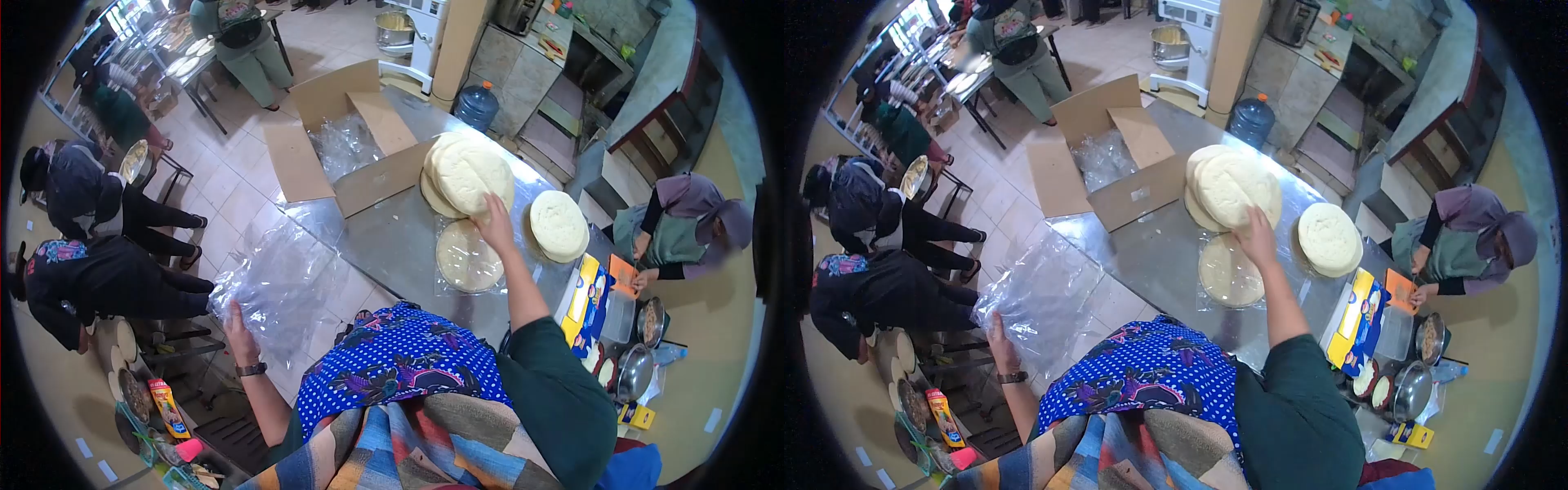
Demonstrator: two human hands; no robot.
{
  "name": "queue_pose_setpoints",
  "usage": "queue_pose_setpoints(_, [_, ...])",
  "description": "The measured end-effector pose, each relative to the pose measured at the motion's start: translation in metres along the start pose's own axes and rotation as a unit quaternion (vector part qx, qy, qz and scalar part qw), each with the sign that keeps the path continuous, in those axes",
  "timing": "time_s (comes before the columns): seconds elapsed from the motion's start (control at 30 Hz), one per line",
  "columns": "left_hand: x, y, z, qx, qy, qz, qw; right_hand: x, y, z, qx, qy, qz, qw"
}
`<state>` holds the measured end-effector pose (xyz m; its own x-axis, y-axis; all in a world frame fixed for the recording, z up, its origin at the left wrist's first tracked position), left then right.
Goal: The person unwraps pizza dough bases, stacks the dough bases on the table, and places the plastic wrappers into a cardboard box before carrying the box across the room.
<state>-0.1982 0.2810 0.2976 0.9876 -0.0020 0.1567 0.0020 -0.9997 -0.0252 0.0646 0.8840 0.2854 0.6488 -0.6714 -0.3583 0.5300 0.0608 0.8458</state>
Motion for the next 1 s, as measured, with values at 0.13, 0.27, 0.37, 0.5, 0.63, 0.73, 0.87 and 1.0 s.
queue_pose_setpoints(0.13, [0.006, 0.005, 0.012, -0.024, -0.006, -0.022, 0.999, 0.087, -0.012, -0.059, 0.054, -0.310, -0.008, 0.949])
queue_pose_setpoints(0.27, [-0.001, 0.018, 0.045, -0.042, 0.000, -0.058, 0.997, 0.099, 0.008, -0.050, 0.109, -0.293, -0.004, 0.950])
queue_pose_setpoints(0.37, [0.013, -0.006, 0.005, -0.014, 0.020, -0.058, 0.998, 0.093, -0.015, -0.088, -0.289, -0.442, 0.174, 0.831])
queue_pose_setpoints(0.5, [0.018, -0.013, -0.011, -0.041, 0.030, -0.052, 0.997, 0.064, 0.019, -0.037, -0.414, -0.379, 0.275, 0.781])
queue_pose_setpoints(0.63, [0.019, -0.010, -0.006, -0.041, 0.073, -0.021, 0.996, 0.026, 0.089, 0.070, -0.420, -0.261, 0.337, 0.802])
queue_pose_setpoints(0.73, [0.018, -0.014, -0.009, -0.021, 0.052, -0.003, 0.998, 0.001, 0.127, 0.145, -0.425, -0.137, 0.342, 0.827])
queue_pose_setpoints(0.87, [0.016, -0.024, 0.000, 0.057, 0.103, 0.026, 0.993, -0.013, 0.162, 0.280, -0.396, 0.272, 0.108, 0.870])
queue_pose_setpoints(1.0, [0.024, -0.048, -0.027, 0.144, 0.064, 0.080, 0.984, 0.039, 0.136, 0.398, -0.333, 0.511, 0.080, 0.788])
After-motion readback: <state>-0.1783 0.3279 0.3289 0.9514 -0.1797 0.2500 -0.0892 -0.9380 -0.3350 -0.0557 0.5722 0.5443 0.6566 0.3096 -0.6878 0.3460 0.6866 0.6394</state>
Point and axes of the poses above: each hand's wrist, its own x-axis away from the middle knuckle, its own y-axis out of the back of the hand, z = x × y, the point moved 6 cm from there along -x, towards the middle knuckle, and after that the axes turned 4 degrees about -z, right-handed, at the moved point
